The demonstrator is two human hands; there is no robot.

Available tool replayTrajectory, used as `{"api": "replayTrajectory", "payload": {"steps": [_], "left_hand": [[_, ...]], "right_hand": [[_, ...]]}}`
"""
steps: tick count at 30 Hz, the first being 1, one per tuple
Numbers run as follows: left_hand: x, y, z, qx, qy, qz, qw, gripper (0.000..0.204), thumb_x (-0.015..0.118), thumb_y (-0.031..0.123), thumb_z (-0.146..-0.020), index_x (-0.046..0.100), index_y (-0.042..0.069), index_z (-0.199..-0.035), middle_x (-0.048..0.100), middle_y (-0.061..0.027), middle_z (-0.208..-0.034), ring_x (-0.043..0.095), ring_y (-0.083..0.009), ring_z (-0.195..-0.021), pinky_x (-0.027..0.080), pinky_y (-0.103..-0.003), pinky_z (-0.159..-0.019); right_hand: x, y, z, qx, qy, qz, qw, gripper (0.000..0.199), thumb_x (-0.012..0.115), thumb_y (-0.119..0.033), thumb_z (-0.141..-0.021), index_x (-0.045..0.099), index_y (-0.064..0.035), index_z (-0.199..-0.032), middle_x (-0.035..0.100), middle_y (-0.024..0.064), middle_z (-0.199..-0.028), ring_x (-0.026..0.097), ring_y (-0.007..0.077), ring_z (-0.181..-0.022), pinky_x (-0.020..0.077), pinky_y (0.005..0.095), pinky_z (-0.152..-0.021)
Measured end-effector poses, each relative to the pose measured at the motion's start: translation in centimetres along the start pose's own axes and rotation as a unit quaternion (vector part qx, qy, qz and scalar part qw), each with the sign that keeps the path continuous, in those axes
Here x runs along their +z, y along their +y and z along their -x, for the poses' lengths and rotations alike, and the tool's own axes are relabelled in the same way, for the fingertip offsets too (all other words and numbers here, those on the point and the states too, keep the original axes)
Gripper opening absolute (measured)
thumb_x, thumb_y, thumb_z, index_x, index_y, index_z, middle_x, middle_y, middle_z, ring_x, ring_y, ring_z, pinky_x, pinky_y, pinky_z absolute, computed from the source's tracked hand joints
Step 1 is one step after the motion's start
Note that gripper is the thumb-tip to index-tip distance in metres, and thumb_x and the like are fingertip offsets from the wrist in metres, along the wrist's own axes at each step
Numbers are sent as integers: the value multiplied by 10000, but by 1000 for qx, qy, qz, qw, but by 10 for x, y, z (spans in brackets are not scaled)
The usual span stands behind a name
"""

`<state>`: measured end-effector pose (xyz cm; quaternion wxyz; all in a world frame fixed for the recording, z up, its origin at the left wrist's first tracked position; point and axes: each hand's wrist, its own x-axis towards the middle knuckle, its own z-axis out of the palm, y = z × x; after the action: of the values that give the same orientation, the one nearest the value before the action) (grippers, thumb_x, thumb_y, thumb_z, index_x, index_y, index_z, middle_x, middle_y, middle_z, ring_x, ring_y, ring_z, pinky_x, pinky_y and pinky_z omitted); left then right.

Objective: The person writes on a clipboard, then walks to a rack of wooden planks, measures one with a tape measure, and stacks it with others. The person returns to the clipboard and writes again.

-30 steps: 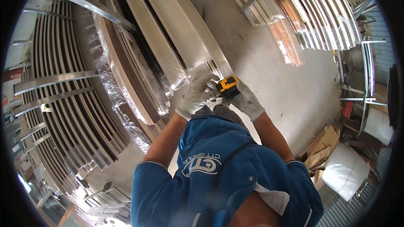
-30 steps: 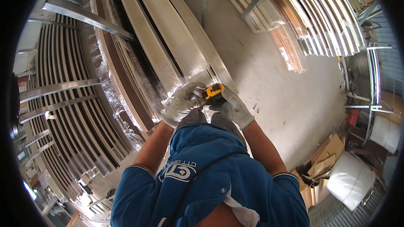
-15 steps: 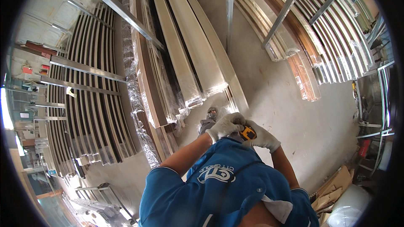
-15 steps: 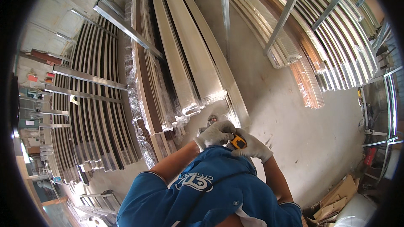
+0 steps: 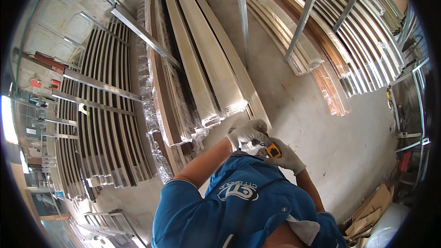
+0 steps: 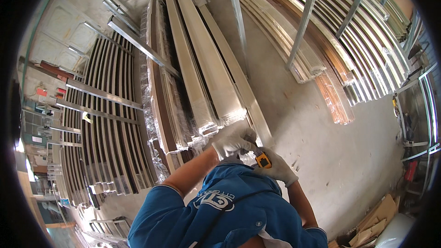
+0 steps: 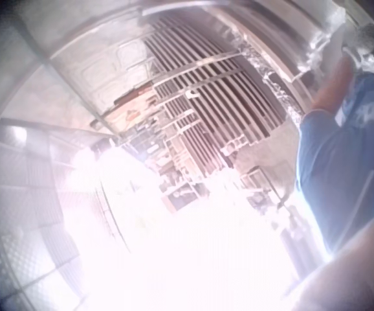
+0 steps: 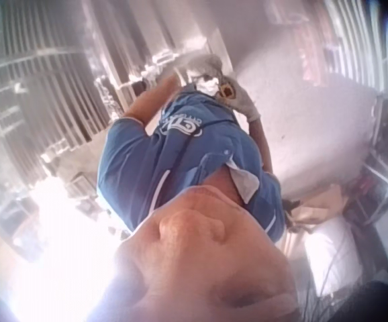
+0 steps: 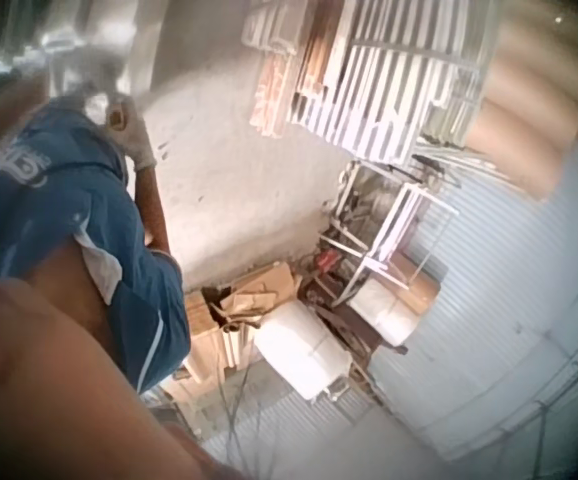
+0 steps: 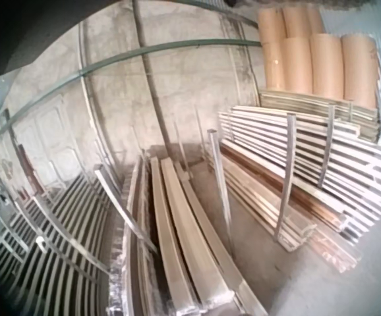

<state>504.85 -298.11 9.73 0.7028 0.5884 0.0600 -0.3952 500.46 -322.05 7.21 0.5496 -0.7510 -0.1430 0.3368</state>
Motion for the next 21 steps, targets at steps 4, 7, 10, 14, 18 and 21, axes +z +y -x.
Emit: {"api": "replayTrajectory", "payload": {"steps": [4, 7, 10, 14, 18, 21], "left_hand": [[-39, 27, -5, 54, 67, 47, 995, 247, 725, -15, -766, 546, 60, -919, 629, -70, -767, 566, -120, -593, 417, -256, -473], [-83, 53, -5, 106, 102, 86, 985, 254, 718, -15, -758, 547, 62, -929, 628, -71, -773, 596, -147, -608, 448, -277, -477], [-132, 80, -5, 178, 184, 129, 958, 255, 689, -19, -773, 549, 36, -980, 659, -106, -817, 611, -169, -606, 468, -272, -495], [-223, 114, 9, 231, 271, 155, 922, 210, 628, -57, -793, 569, 26, -977, 659, -120, -815, 637, -221, -648, 523, -300, -530], [-292, 133, 36, 280, 368, 159, 872, 142, 634, -36, -819, 580, 30, -931, 665, -142, -834, 657, -256, -695, 567, -336, -579], [-320, 136, 48, 323, 408, 189, 833, 116, 642, -5, -857, 583, 42, -945, 670, -126, -874, 667, -257, -750, 587, -359, -622]], "right_hand": [[-9, 20, 13, 35, 9, 87, 996, 835, 856, -397, -658, 475, -26, -1302, 621, 122, -1019, 600, 218, -893, 489, 344, -795], [-11, 36, 32, 59, 67, 60, 994, 717, 859, -316, -676, 518, -43, -1245, 607, 75, -967, 580, 180, -843, 485, 329, -755], [-18, 63, 59, 110, 76, 11, 991, 637, 870, -244, -669, 556, -73, -1195, 599, 52, -918, 572, 169, -824, 487, 326, -746], [-30, 126, 121, 176, 62, 73, 980, 701, 886, -229, -624, 548, -92, -1223, 628, 78, -969, 607, 208, -874, 499, 347, -795], [-24, 182, 216, 287, 84, 200, 933, 704, 890, -262, -592, 570, -110, -1200, 650, 137, -1029, 636, 320, -967, 504, 416, -842], [-17, 181, 259, 323, 78, 191, 924, 623, 870, -271, -612, 607, -131, -1159, 672, 120, -993, 646, 281, -950, 511, 391, -838]]}}
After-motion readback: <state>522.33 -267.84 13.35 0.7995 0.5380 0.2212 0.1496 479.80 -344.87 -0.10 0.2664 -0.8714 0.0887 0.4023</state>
